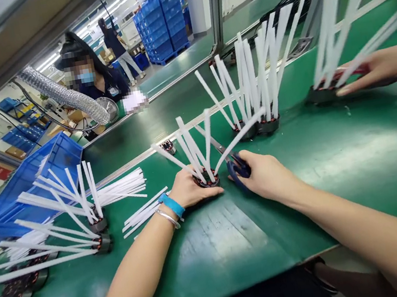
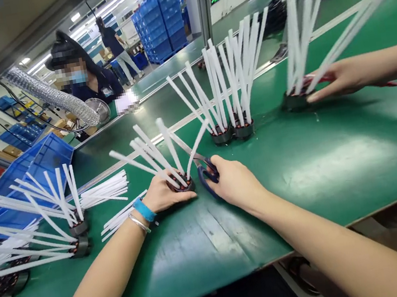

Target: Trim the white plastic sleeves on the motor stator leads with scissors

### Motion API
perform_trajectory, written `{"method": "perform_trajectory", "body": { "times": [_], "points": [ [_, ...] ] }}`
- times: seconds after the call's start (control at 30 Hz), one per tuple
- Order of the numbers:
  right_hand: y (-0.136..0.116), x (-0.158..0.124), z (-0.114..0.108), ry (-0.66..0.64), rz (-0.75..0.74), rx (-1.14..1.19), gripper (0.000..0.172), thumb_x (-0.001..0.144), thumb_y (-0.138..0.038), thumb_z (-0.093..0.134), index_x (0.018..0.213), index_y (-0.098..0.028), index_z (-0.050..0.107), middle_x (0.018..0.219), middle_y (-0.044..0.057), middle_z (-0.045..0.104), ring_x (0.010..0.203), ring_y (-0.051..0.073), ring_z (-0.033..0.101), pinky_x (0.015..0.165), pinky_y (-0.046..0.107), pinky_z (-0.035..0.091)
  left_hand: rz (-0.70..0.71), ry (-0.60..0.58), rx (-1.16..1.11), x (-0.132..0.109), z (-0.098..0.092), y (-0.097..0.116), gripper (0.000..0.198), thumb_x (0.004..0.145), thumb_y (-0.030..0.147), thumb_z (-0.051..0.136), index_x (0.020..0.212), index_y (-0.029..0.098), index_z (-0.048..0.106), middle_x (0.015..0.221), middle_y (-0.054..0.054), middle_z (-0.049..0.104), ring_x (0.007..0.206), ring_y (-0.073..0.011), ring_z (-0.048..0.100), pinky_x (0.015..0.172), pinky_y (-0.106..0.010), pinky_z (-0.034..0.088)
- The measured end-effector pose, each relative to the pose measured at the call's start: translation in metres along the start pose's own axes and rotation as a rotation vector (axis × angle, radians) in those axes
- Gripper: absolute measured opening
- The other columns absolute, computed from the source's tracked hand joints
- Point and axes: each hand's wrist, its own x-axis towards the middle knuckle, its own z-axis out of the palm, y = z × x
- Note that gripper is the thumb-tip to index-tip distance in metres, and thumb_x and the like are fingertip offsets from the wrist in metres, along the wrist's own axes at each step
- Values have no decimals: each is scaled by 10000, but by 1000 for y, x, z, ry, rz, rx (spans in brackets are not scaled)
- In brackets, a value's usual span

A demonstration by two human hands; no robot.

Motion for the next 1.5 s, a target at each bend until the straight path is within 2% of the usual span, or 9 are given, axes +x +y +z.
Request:
{"method": "perform_trajectory", "body": {
  "times": [0.1,0.17,0.33,0.47,0.63,0.8,1.13,1.37,1.5],
  "points": [
    [-1,-7,-9,98,39,17,269,598,-374,635,638,-238,407,510,-19,472,453,161,415,450,287,289,5,-86,-94,0,-11,-1,640,534,309,777,1108,157,538,974,-68,631,843,-172,603,791,-287,492],
    [-5,-18,-12,140,37,91,282,664,-468,598,727,-234,453,579,-5,515,499,170,469,469,297,361,-37,-129,-210,2,-20,-2,611,615,292,720,1171,148,511,965,-76,651,835,-177,617,789,-305,497],
    [-24,-45,0,1,-2,463,309,712,-432,620,904,-205,538,732,37,610,582,164,564,513,282,482,-82,-208,-373,17,-33,1,360,642,367,708,882,104,658,907,-97,678,868,-202,620,840,-327,487],
    [-30,-41,19,-111,44,542,382,660,-353,668,964,-209,486,799,42,637,699,199,625,601,308,541,-205,-216,-421,26,-33,0,400,536,396,773,763,96,637,767,-73,663,685,-151,617,635,-257,517],
    [-30,-28,25,-106,70,526,397,640,-348,686,938,-204,467,854,53,637,614,161,602,627,314,547,-275,-164,-393,25,-35,-8,345,635,387,703,770,88,597,677,-46,617,548,-100,573,482,-202,475],
    [-28,-27,25,-102,71,522,421,644,-385,686,958,-214,463,807,30,626,577,149,588,586,290,537,-221,-236,-325,24,-37,-7,409,640,338,716,959,99,627,737,-60,641,560,-83,550,444,-156,429],
    [-20,-24,28,-112,27,507,462,640,-405,711,982,-215,466,771,2,601,592,143,581,613,284,526,-270,-170,-416,26,-42,-18,394,547,415,770,707,83,630,732,-85,666,717,-175,633,695,-291,525],
    [-19,-25,28,-121,-11,464,416,665,-365,702,971,-223,459,766,-6,584,674,162,590,692,312,512,-179,-360,-316,33,-43,-18,437,612,475,709,832,100,665,875,-118,675,821,-204,633,739,-312,523],
    [-21,-27,26,-145,-38,429,382,693,-351,679,983,-228,461,829,4,588,679,153,583,708,310,505,-223,-311,-152,40,-37,-23,349,701,419,629,777,79,641,776,-111,671,677,-172,631,632,-299,531]
  ]
}}
